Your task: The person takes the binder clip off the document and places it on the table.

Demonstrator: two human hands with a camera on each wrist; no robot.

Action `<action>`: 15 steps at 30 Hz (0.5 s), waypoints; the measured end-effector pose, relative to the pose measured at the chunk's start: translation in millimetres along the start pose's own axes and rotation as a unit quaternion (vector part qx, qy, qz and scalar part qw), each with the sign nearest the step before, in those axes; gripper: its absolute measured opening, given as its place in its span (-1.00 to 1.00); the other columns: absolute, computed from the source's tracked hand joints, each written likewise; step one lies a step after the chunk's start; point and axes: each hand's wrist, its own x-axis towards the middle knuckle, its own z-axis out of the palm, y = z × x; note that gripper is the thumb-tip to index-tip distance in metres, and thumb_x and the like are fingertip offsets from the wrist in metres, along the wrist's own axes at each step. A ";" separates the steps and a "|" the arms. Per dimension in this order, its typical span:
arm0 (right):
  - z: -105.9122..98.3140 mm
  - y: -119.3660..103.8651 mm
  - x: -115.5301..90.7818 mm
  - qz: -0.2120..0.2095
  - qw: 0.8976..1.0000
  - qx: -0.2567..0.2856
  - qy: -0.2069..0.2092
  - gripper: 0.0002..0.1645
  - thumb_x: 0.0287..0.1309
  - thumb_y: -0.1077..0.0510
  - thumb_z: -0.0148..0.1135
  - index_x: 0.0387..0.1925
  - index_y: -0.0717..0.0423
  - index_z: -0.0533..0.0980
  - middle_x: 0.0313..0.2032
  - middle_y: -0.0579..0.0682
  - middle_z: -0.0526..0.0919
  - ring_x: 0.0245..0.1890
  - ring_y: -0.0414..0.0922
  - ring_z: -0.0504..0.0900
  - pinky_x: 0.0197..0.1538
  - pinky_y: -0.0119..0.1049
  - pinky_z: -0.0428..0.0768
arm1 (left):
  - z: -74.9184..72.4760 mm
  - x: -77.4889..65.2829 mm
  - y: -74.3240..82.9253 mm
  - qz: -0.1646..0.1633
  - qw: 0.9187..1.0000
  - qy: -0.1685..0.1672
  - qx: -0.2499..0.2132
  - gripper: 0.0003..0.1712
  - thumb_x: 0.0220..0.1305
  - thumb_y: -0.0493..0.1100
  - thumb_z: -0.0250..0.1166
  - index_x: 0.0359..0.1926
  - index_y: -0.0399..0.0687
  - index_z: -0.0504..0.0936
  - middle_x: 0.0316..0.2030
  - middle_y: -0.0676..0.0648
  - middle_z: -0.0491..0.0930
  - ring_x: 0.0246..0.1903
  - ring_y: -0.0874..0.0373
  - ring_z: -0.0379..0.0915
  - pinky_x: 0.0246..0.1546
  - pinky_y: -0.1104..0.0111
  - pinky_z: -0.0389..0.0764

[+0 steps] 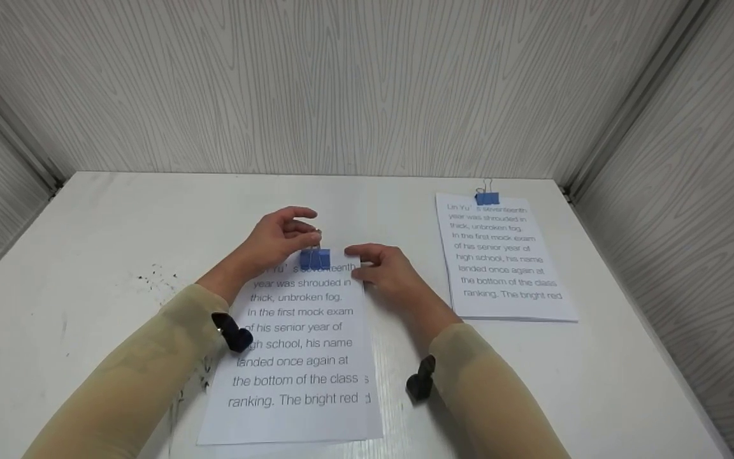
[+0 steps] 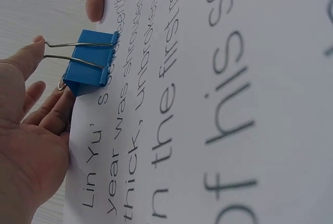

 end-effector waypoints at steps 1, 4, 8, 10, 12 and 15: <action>-0.1 -0.2 -0.2 -0.005 1.000 0.002 -0.001 -0.47 0.16 0.19 0.35 0.20 -0.07 0.54 0.00 -0.05 0.66 -0.09 -0.03 0.60 -0.08 -0.23 0.51 | 0.3 0.1 0.5 0.004 1.000 0.002 0.001 -0.39 0.23 0.06 0.37 0.26 0.09 0.43 -0.10 0.00 0.62 -0.13 0.18 0.60 0.01 0.29 0.56; 0.5 -4.8 -3.0 -0.005 1.000 -0.003 0.002 -0.48 0.17 0.20 0.34 0.19 -0.08 0.54 0.00 -0.05 0.66 -0.10 -0.03 0.60 -0.06 -0.22 0.52 | -0.9 0.6 2.1 0.010 1.000 0.013 0.003 -0.42 0.24 0.06 0.36 0.24 0.10 0.44 -0.11 0.02 0.62 -0.13 0.22 0.60 0.00 0.32 0.56; 0.9 -2.4 -2.1 -0.001 1.000 0.001 0.007 -0.51 0.14 0.19 0.37 0.12 -0.19 0.58 -0.03 -0.11 0.67 -0.11 -0.04 0.61 -0.07 -0.20 0.54 | -6.7 1.0 6.0 0.013 0.999 0.039 0.000 -0.44 0.25 0.05 0.35 0.23 0.09 0.45 -0.11 0.05 0.63 -0.13 0.24 0.60 0.00 0.34 0.56; 1.0 2.0 0.1 -0.006 1.000 0.009 0.007 -0.52 0.13 0.19 0.38 0.10 -0.21 0.59 -0.05 -0.10 0.67 -0.12 -0.04 0.63 -0.11 -0.24 0.56 | -11.9 1.1 7.7 0.016 0.998 0.053 0.000 -0.45 0.26 0.04 0.35 0.23 0.09 0.45 -0.10 0.05 0.63 -0.12 0.24 0.59 0.02 0.34 0.55; 1.3 2.3 0.0 -0.010 1.000 0.016 0.005 -0.52 0.12 0.21 0.38 0.09 -0.19 0.60 -0.05 -0.08 0.68 -0.14 -0.04 0.63 -0.17 -0.28 0.58 | -19.2 0.2 9.8 0.021 0.998 0.065 -0.002 -0.46 0.27 0.03 0.35 0.23 0.09 0.44 -0.09 0.04 0.63 -0.11 0.23 0.59 0.02 0.34 0.56; 1.2 3.0 0.0 -0.010 1.000 0.019 0.007 -0.52 0.12 0.23 0.37 0.09 -0.17 0.60 -0.05 -0.07 0.68 -0.16 -0.03 0.64 -0.23 -0.30 0.59 | -34.0 -3.3 13.1 0.023 0.997 0.072 -0.008 -0.46 0.27 0.02 0.34 0.24 0.09 0.43 -0.07 0.04 0.62 -0.09 0.23 0.59 0.05 0.33 0.55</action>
